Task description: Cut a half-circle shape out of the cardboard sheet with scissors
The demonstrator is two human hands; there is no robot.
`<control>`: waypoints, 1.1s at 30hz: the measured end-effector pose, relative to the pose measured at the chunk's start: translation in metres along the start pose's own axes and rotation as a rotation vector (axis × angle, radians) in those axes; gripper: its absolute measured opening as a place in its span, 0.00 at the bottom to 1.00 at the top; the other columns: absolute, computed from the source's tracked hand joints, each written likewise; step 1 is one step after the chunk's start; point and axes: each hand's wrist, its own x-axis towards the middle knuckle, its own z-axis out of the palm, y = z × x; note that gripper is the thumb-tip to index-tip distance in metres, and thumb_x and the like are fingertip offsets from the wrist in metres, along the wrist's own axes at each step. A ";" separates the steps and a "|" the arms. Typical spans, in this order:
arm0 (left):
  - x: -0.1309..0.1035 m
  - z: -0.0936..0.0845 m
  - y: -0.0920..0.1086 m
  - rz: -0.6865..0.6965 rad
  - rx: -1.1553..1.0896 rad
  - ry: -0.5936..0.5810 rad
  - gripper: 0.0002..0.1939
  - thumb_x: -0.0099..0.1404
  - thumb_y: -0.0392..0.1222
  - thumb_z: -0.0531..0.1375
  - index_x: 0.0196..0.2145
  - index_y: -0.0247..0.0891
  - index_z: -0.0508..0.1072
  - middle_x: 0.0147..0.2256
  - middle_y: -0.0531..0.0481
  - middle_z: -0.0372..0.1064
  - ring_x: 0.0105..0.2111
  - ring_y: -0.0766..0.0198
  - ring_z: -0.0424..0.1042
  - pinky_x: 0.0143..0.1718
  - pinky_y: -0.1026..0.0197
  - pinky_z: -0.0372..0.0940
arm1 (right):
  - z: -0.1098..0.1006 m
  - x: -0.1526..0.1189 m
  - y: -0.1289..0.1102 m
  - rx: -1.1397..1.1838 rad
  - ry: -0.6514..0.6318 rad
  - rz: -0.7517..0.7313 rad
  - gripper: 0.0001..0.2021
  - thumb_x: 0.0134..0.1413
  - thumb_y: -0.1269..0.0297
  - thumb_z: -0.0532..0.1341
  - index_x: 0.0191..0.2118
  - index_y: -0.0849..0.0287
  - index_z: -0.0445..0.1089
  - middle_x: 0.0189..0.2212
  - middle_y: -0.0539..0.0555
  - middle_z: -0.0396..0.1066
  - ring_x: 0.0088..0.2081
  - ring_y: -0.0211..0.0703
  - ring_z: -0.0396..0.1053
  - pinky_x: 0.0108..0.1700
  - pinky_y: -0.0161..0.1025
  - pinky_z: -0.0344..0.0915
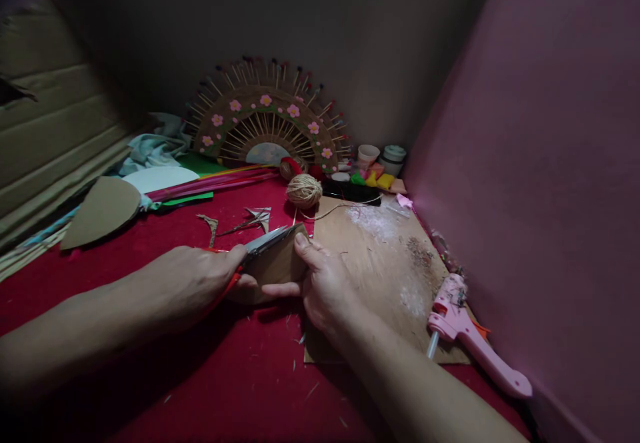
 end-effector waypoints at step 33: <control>-0.005 -0.007 0.007 -0.033 0.022 -0.016 0.12 0.68 0.43 0.49 0.39 0.33 0.67 0.29 0.40 0.76 0.27 0.50 0.76 0.18 0.59 0.49 | 0.001 -0.002 0.005 -0.043 -0.043 0.016 0.16 0.55 0.56 0.59 0.44 0.61 0.71 0.34 0.59 0.77 0.33 0.48 0.76 0.29 0.42 0.77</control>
